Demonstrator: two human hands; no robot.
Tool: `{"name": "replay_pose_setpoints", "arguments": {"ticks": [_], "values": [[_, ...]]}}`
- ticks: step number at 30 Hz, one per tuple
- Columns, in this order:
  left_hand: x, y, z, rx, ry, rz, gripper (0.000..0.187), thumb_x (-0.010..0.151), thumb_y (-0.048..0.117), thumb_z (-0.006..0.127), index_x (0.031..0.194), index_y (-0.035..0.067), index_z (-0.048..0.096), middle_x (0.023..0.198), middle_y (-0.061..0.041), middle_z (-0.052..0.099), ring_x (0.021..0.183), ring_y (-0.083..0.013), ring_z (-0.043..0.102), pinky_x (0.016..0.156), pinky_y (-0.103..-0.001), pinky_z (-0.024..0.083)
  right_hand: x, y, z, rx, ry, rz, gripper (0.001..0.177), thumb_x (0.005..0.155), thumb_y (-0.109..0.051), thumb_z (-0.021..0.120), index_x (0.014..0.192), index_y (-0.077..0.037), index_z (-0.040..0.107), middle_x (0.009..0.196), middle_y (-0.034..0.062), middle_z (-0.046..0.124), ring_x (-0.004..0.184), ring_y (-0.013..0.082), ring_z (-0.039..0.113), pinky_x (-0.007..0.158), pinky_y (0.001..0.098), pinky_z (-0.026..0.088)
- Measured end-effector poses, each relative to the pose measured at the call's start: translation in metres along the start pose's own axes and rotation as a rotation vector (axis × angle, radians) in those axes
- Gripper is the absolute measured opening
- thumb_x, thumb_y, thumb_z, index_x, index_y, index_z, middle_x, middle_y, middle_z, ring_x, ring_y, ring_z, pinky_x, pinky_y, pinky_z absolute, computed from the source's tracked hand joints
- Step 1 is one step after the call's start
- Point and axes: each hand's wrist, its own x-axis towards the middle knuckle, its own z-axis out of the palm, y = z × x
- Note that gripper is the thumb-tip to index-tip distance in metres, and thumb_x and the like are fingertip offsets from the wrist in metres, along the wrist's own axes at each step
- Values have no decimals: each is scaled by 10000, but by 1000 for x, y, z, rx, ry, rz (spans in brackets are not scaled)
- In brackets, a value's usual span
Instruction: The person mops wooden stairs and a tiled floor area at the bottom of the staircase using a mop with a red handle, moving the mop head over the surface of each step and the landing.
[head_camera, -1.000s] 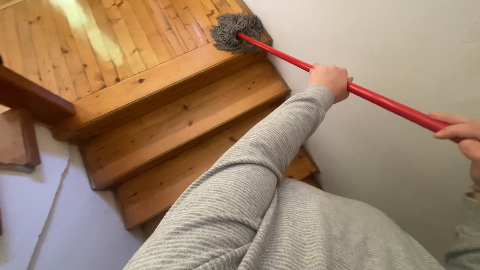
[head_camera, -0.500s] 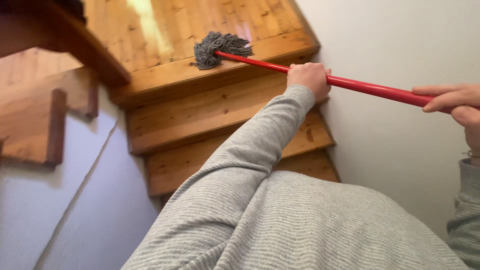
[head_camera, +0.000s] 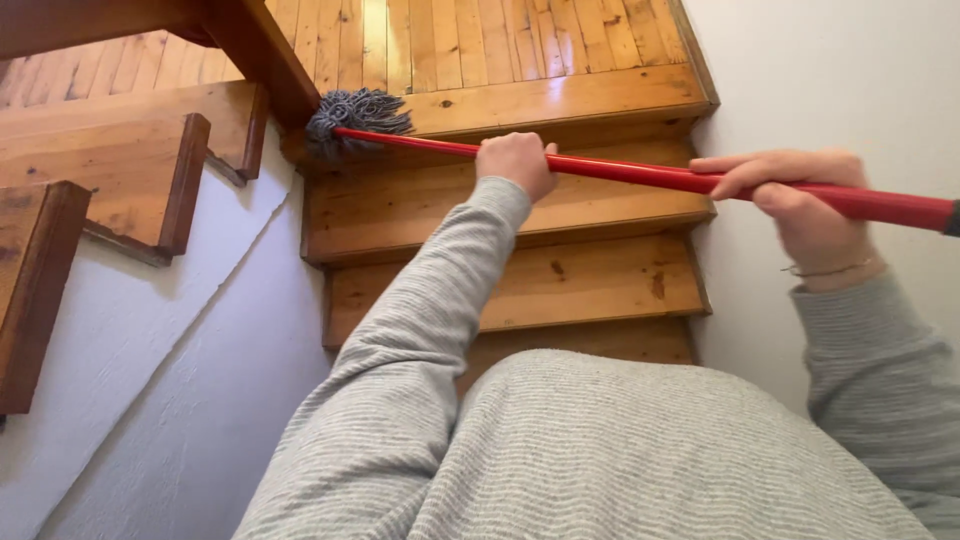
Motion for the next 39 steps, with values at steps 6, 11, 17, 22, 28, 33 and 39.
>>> {"name": "replay_pose_setpoints", "arguments": {"ticks": [6,11,17,22,28,33,39], "values": [[3,-9,-18,57,-83,12,486,1027,553,436,1034,157,718,981,-62,744,906,-314,714,747,-475,571,12,18,6,136,31,-95,300,829,-126,451,907,61,671,1145,339,695,1060,391,725,939,396,604],[4,13,3,120,-159,54,440,1005,518,499,1102,171,753,1060,-67,762,994,-326,729,824,-480,573,-25,79,4,275,95,-27,293,864,-193,475,945,5,675,1191,308,687,1142,397,726,1060,437,605],[14,9,38,193,-225,95,390,1014,469,484,1122,192,736,1100,-50,750,1011,-323,710,870,-487,520,-43,107,28,438,302,117,296,789,-221,489,868,-26,697,1060,312,701,1087,380,742,999,439,603],[5,14,40,242,-252,101,348,1001,413,487,1090,194,742,1056,-40,754,960,-318,720,874,-497,521,-59,107,30,467,329,196,285,815,-195,466,854,-33,697,1076,311,711,1106,396,745,908,424,630],[0,22,38,227,-285,99,310,896,332,569,1119,220,753,1098,-15,755,1015,-312,713,835,-538,511,-61,124,13,468,241,133,312,827,-242,520,942,-14,700,1116,324,685,1204,397,715,1129,486,551],[18,-21,62,272,-147,114,363,804,389,647,1044,166,803,1013,-57,796,1051,-331,742,879,-572,554,-39,122,48,597,270,214,372,821,-247,496,880,84,654,1161,360,686,1088,393,713,913,423,594],[18,-45,45,222,-150,52,359,786,307,579,1010,150,812,1019,-91,802,1058,-360,747,903,-567,565,-16,110,70,606,261,247,417,821,-268,505,955,87,677,1213,314,697,1117,367,715,875,406,620]]}}
